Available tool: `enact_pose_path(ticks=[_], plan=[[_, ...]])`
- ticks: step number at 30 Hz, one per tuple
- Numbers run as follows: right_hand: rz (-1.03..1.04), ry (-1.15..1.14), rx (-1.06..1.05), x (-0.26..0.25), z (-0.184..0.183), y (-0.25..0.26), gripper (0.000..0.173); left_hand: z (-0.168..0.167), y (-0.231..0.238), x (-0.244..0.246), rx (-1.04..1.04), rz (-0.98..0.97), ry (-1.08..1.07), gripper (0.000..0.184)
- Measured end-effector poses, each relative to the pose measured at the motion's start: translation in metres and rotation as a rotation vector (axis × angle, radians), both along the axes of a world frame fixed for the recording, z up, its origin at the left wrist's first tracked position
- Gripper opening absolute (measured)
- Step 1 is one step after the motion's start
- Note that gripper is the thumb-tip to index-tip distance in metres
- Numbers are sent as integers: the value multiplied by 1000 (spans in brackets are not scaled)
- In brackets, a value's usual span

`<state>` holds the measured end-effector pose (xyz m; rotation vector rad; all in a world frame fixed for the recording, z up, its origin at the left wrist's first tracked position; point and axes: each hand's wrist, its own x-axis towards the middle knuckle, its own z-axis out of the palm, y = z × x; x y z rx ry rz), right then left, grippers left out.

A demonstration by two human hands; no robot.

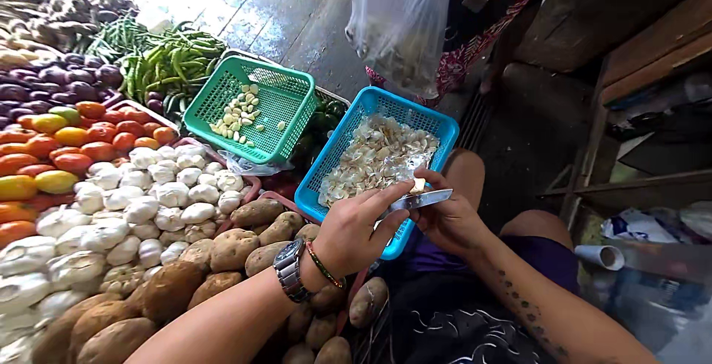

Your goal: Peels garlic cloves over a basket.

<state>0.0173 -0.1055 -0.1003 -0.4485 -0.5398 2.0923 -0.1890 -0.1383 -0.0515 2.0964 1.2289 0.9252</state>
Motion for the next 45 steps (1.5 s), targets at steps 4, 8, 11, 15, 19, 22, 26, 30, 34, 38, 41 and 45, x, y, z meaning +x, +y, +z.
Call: enact_pose_path(ticks=[4, 8, 11, 15, 19, 22, 26, 30, 34, 38, 41, 45], plan=[[17, 21, 9, -4, -4, 4, 31, -5, 5, -3, -19, 2, 7, 34], [45, 34, -15, -5, -7, 6, 31, -9, 6, -4, -21, 5, 9, 32], [45, 27, -20, -6, -5, 7, 31, -6, 7, -5, -39, 3, 4, 30], [38, 6, 33, -5, -9, 6, 27, -2, 9, -6, -172, -6, -105, 27], [88, 29, 63, -4, -7, 8, 36, 4, 14, -9, -358, 74, -272, 29], [107, 42, 51, -2, -9, 9, 43, 3, 16, -11, -465, 130, -380, 32], [67, 19, 21, -1, -9, 11, 23, 1, 14, -12, -417, 34, -369, 47], [60, 62, -72, 4, -11, 10, 26, -2, 11, -11, -314, -2, -161, 50], [68, 100, -106, 7, -11, 6, 21, -3, 11, -8, -227, -63, -81, 45], [68, 90, -103, 11, -8, -1, 21, -2, 8, -3, -152, -99, -20, 39], [43, 79, -107, 13, -7, -6, 20, -2, 7, -2, -137, -109, -10, 36], [13, 79, -91, 14, -3, -11, 20, 0, 4, 0, -120, -120, -6, 36]])
